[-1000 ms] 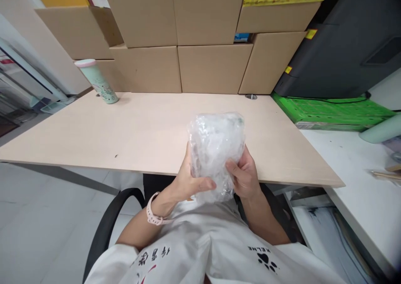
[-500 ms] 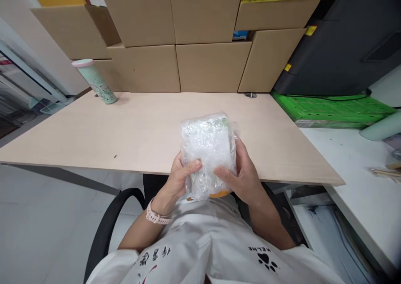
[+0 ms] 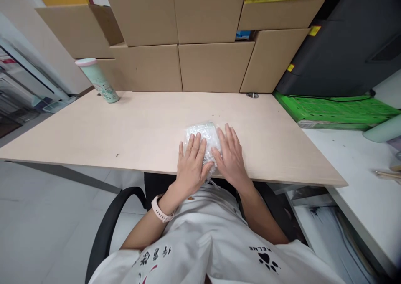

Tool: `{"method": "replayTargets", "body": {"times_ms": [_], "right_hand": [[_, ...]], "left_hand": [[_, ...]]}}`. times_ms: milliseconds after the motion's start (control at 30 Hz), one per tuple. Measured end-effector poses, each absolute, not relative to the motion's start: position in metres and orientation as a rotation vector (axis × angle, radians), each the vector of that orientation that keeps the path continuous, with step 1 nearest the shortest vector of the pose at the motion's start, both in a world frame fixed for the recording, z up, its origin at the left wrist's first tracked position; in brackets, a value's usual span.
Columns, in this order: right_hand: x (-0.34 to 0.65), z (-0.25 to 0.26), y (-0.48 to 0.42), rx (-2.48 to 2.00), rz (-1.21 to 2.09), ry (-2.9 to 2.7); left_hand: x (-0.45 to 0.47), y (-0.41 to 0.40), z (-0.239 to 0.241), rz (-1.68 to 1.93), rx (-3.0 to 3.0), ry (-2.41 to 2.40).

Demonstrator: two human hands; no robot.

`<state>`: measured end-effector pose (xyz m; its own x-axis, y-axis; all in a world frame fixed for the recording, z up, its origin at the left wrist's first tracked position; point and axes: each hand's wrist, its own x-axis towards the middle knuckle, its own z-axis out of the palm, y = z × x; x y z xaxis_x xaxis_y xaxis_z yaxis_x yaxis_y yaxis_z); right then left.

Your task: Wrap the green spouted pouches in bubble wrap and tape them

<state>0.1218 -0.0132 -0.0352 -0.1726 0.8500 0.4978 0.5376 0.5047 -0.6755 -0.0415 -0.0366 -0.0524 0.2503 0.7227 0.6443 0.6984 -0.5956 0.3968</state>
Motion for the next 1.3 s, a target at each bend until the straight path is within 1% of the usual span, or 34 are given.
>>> {"method": "replayTargets", "body": {"times_ms": [100, 200, 333, 533, 633, 700, 833, 900, 1033, 1100, 1233, 1300], "right_hand": [[0.127, -0.035, -0.016, -1.059, 0.51, -1.998], [0.131, -0.036, -0.015, -1.055, 0.586, -1.998], [0.131, -0.036, -0.011, -1.059, 0.592, -2.015], [0.129, -0.039, -0.01, -1.075, 0.507, -2.033], [0.13, -0.04, -0.011, -1.038, 0.541, -1.997], [0.133, -0.04, -0.012, -1.039, 0.588, -1.913], [0.137, -0.043, -0.014, -1.162, 0.609, -1.659], [0.137, -0.045, -0.012, -1.194, 0.654, -1.622], [0.131, -0.038, -0.005, -1.103, 0.835, -1.626], [0.126, -0.025, -0.005, -1.072, 0.781, -1.621], [0.111, 0.011, -0.015, -1.05, 0.45, -1.698], [0.105, 0.02, -0.016, -1.012, 0.434, -1.758]], "left_hand": [[-0.041, -0.033, -0.058, 1.313, 2.508, 1.392], [-0.043, -0.028, -0.062, 1.33, 2.515, 1.357], [-0.044, -0.027, -0.061, 1.335, 2.492, 1.353], [-0.042, -0.033, -0.05, 1.095, 2.548, 1.585], [-0.043, -0.036, -0.047, 1.056, 2.579, 1.587], [-0.043, -0.041, -0.047, 1.106, 2.562, 1.576], [-0.039, -0.061, -0.049, 1.365, 2.415, 1.659], [-0.037, -0.069, -0.049, 1.46, 2.345, 1.685], [-0.035, -0.075, -0.041, 1.51, 2.25, 1.616], [-0.034, -0.075, -0.035, 1.509, 2.177, 1.513], [-0.026, -0.071, -0.027, 1.38, 1.972, 1.169], [-0.022, -0.068, -0.03, 1.32, 1.867, 1.105]]}}
